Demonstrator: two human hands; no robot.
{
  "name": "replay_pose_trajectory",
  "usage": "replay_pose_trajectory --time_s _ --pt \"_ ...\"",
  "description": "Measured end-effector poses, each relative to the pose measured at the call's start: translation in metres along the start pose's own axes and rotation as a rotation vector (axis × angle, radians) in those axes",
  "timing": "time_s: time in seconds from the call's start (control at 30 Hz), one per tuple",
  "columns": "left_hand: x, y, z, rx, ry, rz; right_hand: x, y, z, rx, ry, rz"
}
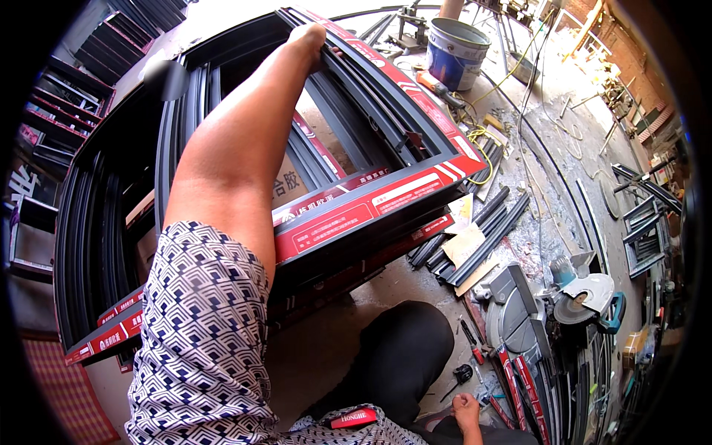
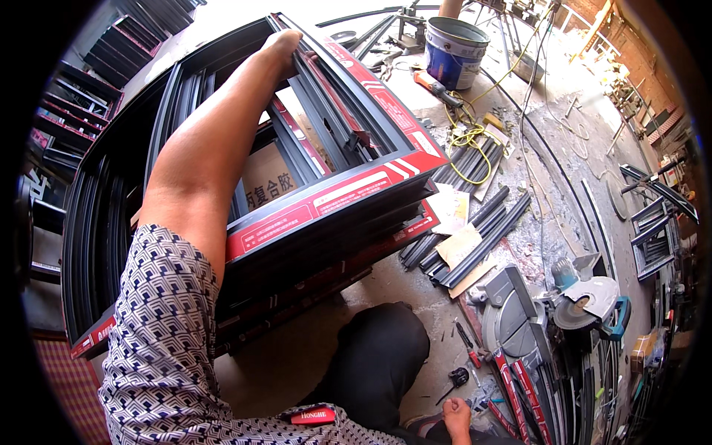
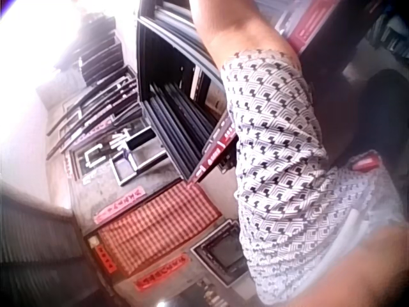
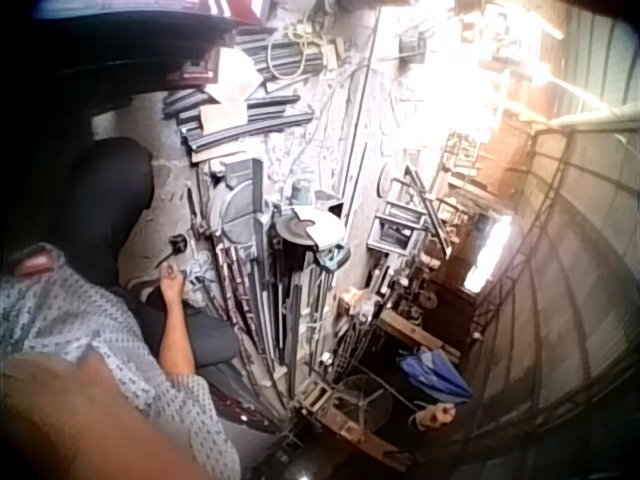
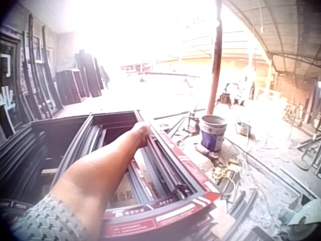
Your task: The person carries two aluminum window frame profiles across a workshop floor and places them on a stack. Then the person sits on the floor, picks up a tape measure, and measures the length of an aluminum profile, marking the measurement with a pen.
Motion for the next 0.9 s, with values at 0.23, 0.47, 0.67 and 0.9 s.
replay_pose_trajectory --time_s 0.23,0.47,0.67,0.9 --pt "0.011 -0.037 -0.002 0.013 0.122 -0.067 -0.019 0.005 -0.013 -0.001 -0.018 -0.035" --pt "0.013 -0.016 -0.001 -0.184 0.037 -0.122 -0.011 0.001 -0.004 0.032 0.072 -0.018" --pt "0.0 -0.007 0.012 -0.329 -0.118 -0.325 -0.003 0.008 0.0 0.033 0.075 0.034" --pt "0.015 -0.007 0.05 -0.244 -0.369 -0.16 0.001 0.019 -0.013 0.097 0.062 0.065"
Point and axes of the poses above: each hand's wrist, its own y-axis away from the middle knuckle, its own x-axis out of the back of the hand, z = x × y, the point moved 10 cm from there along -y, towards the middle knuckle, and after that the axes turned 14 degrees about -y, right-handed, at the moved point
